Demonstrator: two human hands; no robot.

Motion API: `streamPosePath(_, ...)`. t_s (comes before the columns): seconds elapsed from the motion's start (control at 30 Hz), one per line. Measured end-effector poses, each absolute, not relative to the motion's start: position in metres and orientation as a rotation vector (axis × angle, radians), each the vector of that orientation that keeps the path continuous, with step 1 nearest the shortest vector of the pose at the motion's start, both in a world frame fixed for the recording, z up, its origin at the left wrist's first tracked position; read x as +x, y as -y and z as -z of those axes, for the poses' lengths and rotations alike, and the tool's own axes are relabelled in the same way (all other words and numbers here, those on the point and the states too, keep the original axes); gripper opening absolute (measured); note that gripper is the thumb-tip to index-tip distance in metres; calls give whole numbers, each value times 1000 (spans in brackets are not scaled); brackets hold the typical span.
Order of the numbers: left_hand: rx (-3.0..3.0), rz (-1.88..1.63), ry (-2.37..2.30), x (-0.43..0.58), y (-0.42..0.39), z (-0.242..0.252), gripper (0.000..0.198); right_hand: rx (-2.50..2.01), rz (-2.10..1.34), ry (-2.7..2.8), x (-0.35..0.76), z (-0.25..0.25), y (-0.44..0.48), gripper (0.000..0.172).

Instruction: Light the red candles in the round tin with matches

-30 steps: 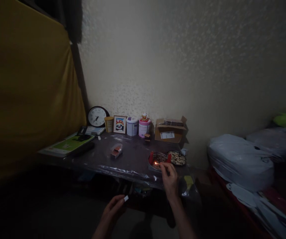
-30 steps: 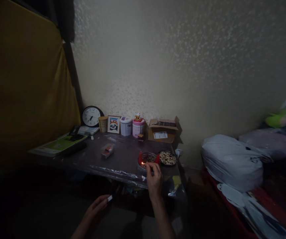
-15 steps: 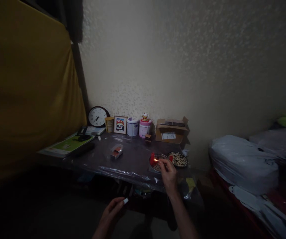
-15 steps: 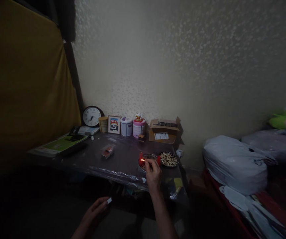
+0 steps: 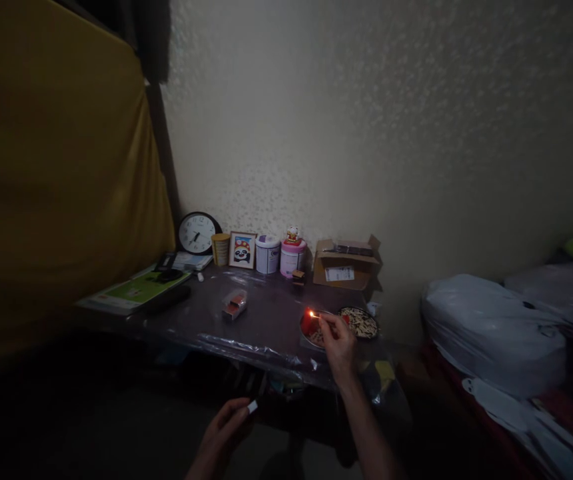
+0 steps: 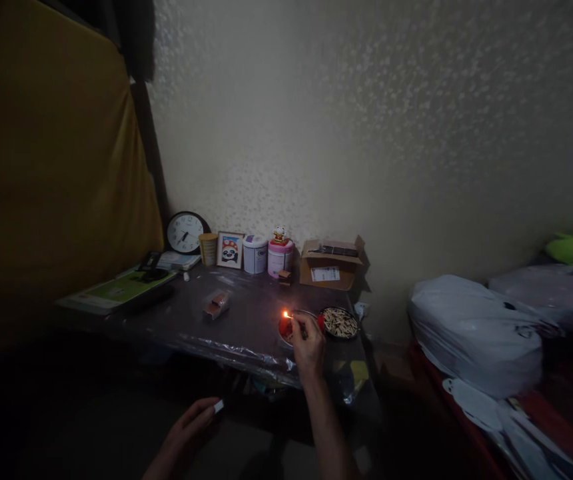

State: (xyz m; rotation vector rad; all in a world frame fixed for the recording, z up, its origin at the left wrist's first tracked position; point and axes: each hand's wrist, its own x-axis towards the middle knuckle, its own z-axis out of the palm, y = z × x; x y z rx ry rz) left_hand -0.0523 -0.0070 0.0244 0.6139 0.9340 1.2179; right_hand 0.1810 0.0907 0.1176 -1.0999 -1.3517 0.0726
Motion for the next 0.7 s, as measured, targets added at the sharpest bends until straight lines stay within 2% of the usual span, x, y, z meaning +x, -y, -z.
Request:
streamPosePath(0.4,625,-1196,-937,-56,2,-11,29,-1156,-116,1297,181,-123,-98,15)
streamPosePath(0.7,620,-1299,-1032,-49,0,-8,40,-1143,-104,1283,181,-124,-104,19)
